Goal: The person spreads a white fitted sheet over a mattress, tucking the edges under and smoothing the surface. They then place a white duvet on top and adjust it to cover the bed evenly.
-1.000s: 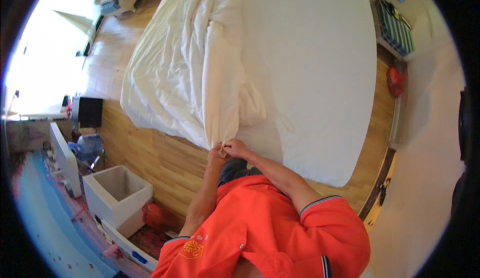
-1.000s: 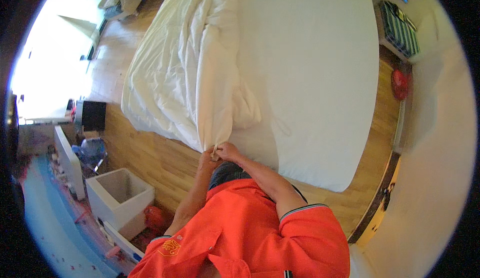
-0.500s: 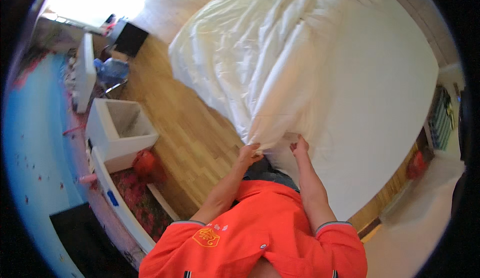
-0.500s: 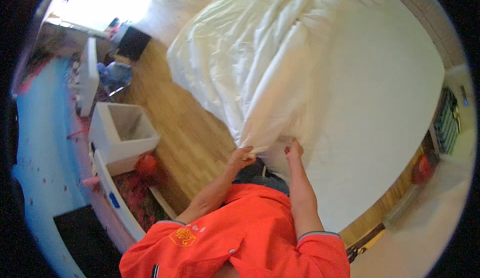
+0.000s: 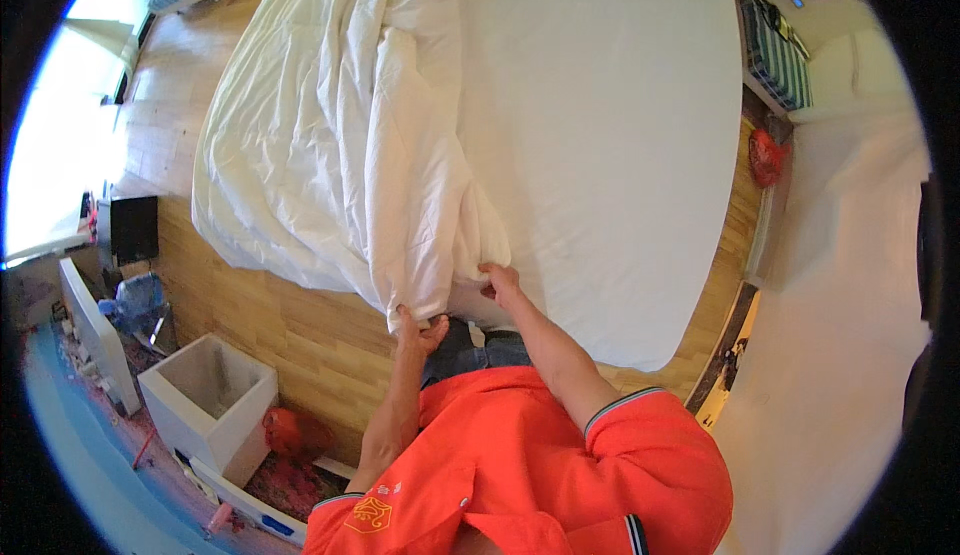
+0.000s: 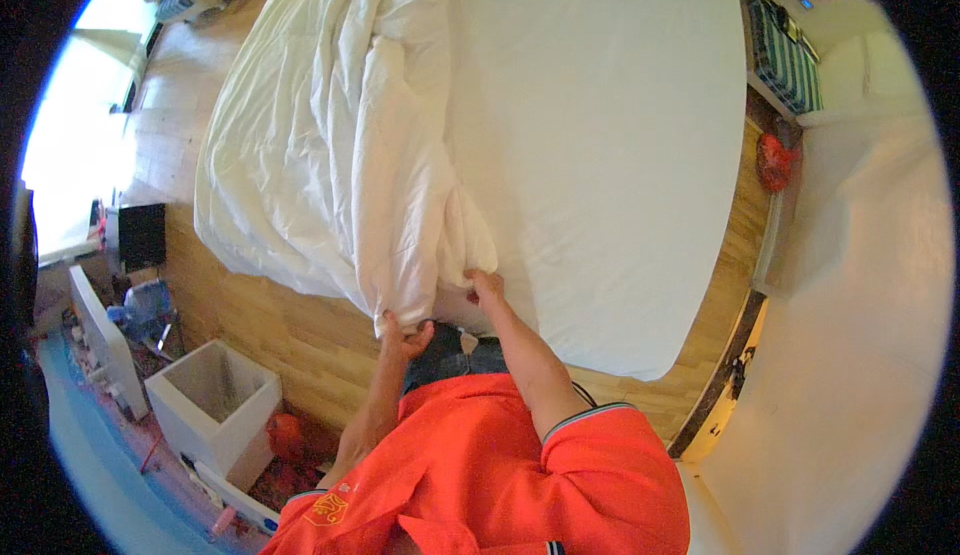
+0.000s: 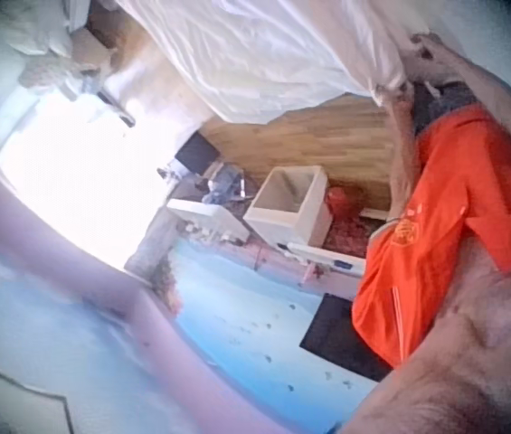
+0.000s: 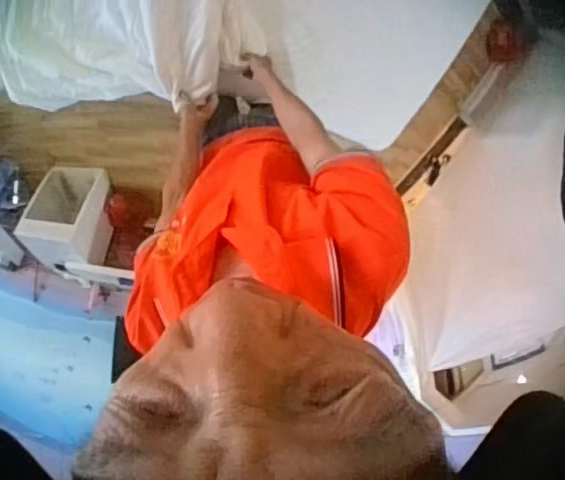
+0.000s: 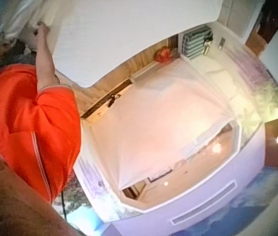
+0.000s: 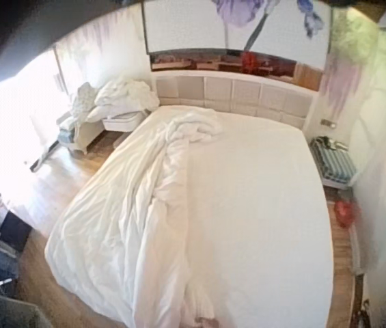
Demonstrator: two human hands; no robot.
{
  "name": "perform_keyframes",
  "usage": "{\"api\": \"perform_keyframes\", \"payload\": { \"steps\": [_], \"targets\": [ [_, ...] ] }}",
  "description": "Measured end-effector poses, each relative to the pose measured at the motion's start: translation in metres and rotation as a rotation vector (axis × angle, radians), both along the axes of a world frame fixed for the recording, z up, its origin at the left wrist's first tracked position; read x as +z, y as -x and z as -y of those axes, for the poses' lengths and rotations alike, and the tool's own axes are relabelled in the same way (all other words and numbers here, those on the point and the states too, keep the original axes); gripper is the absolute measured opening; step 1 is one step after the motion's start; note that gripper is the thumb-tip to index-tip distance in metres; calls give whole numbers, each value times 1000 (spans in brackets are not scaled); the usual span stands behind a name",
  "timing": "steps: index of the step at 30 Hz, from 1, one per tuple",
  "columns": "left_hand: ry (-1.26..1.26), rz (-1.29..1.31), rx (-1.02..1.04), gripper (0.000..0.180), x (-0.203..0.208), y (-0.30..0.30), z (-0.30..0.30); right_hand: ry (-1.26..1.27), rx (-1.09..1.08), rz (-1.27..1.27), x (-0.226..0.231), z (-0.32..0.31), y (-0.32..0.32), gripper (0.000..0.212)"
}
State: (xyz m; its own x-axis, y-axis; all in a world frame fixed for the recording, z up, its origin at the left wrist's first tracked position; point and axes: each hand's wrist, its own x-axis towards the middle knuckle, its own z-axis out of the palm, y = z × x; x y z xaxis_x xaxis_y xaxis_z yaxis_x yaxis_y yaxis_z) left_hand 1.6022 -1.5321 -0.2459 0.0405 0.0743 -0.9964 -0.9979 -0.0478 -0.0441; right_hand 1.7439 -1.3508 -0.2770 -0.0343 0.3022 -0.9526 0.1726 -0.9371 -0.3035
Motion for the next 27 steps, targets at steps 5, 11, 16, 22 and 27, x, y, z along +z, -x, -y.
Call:
{"api": "perform_keyframes", "payload": {
  "steps": [5, 11, 16, 22, 27],
  "targets": [
    [-180, 11, -563, 100, 8, -42, -46, -79, 194, -114, 25, 19, -20, 36],
    [-145, -395, -462, 54, -1, -58, -73, -235, 545, -48, 27, 57, -49, 49],
    [-178, -504, -459, 42, 4, -52, -56, 179, 459, -307, 68, 41, -63, 67],
    [-506, 3, -665, 35, 19, -53, -40, 286, -154, -251, 5, 24, -86, 80],
    [-474, 137, -701, 31, 39, -64, -51, 13, -110, -751, 14, 16, -47, 65]
  ]
}}
